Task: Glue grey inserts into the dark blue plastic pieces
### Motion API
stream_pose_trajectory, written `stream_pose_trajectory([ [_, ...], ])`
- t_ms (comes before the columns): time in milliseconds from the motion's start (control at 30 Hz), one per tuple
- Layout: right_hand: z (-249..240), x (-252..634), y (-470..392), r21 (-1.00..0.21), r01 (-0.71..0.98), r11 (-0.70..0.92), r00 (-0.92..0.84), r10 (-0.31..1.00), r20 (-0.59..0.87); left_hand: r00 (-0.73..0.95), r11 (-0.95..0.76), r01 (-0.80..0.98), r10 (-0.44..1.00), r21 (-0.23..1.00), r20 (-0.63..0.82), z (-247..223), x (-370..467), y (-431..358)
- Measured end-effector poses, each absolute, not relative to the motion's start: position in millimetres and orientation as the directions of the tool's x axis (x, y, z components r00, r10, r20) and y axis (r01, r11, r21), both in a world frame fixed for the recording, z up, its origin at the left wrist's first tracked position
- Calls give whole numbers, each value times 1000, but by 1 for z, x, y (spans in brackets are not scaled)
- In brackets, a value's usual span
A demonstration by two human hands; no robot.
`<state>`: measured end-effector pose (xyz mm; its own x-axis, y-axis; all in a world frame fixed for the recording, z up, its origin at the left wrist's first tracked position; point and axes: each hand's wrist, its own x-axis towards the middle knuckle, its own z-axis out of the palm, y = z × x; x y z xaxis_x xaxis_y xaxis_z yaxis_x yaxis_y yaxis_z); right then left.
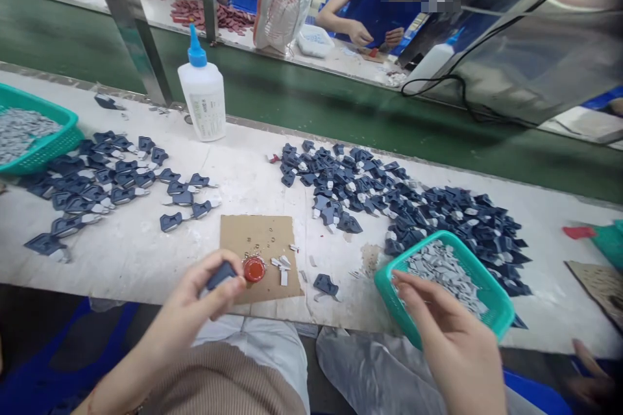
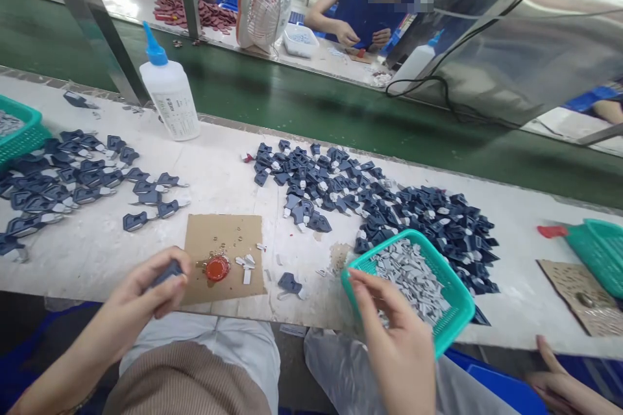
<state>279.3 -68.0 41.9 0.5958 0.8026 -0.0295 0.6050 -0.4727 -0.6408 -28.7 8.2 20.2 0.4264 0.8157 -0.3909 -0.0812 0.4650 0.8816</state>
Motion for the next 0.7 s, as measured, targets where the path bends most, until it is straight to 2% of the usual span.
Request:
stream_pose_trajectory([
  [100, 40, 319, -69, -442, 682, -582, 635, 771, -35, 194, 269, 87, 940, 959, -281, 10, -50, 23],
  [167, 37, 334, -66, -409, 730, -548, 559, 822, -105, 69, 150, 278, 982, 949, -175, 3, -62, 32],
  [267, 33, 339, -60, -426, 774, -469, 441, 881, -170, -5, 66, 569, 997, 819, -76, -6, -73, 43],
  [367, 31, 337, -58, -425, 775, -467, 414, 884, -217, 63, -64, 771, 998, 634, 23, -14, -79, 48],
  [467, 30, 338, -59, -433, 737, -519, 449, 855, -259, 206, -242, 858, 970, 454, 127, -22, -83, 52],
  [700, 27, 342, -61, -509, 681, -526, 480, 846, -232, 306, -357, 883, 930, 306, 203, -35, -85, 56],
])
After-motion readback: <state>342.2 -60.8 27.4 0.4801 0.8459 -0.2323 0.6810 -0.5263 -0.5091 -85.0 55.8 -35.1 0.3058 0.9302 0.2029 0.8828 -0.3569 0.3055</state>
